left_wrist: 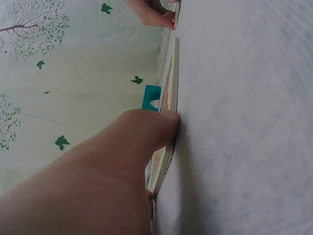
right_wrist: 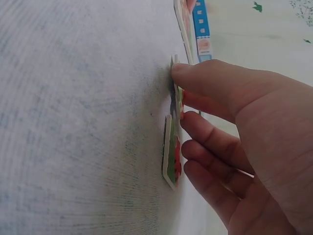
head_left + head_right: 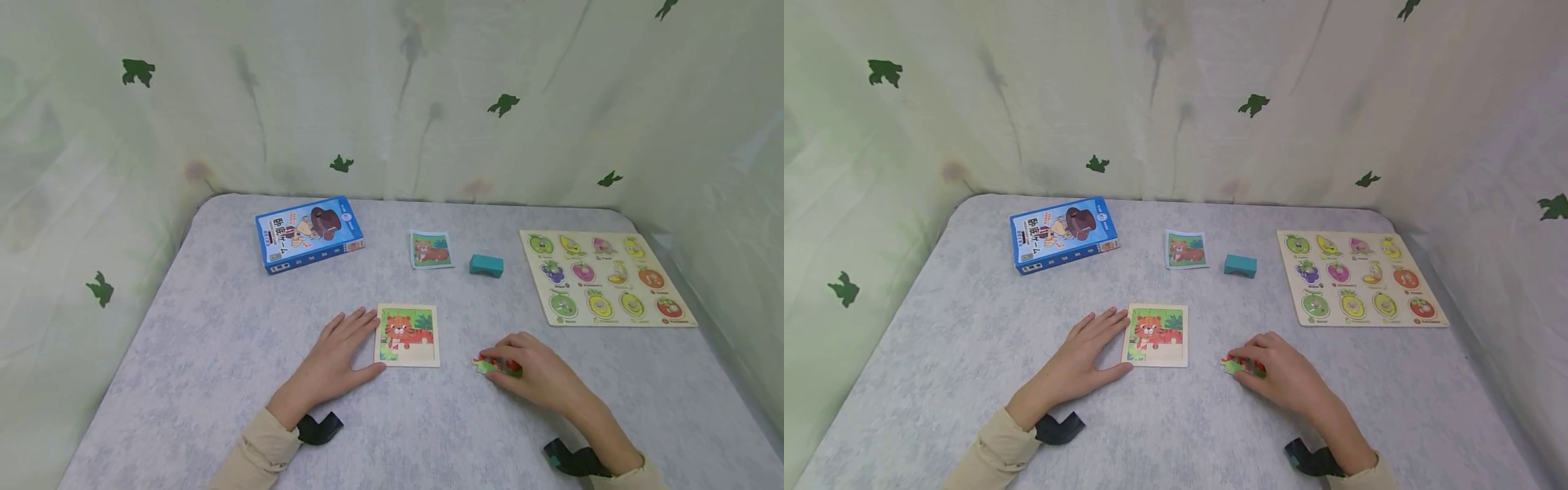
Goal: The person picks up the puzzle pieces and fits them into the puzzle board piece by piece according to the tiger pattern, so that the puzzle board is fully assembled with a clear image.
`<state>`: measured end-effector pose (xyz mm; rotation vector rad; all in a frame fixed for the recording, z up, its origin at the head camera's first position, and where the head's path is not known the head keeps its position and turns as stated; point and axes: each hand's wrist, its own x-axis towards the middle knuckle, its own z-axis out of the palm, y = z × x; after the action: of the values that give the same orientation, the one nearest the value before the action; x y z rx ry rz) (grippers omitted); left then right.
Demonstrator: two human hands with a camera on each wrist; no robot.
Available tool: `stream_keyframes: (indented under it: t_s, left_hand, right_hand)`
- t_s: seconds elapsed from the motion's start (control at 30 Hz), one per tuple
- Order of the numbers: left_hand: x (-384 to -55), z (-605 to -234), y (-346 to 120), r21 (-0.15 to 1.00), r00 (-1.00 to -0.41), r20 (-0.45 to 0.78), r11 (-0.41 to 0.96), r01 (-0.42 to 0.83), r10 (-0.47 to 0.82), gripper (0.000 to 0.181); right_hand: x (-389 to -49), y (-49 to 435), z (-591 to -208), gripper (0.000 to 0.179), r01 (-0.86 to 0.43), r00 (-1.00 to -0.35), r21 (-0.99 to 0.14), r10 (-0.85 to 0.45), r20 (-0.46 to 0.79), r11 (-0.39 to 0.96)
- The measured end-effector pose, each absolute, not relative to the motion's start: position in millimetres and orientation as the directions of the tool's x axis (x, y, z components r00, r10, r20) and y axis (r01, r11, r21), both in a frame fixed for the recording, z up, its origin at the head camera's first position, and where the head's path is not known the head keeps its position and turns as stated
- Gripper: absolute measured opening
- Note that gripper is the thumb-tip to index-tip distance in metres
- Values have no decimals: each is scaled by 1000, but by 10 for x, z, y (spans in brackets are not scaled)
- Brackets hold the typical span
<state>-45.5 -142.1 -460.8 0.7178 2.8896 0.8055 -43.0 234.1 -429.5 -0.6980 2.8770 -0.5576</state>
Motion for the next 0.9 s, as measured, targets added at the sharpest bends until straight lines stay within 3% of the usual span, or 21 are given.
stream_keyframes:
  t_s: [0.9]
  left_hand:
    - [-452,-4634,-1424,491,-888,94,755,435,450,83]
  right_hand:
    - [-453,2331,-4336,29,-473,-864,-377,-502,24,796]
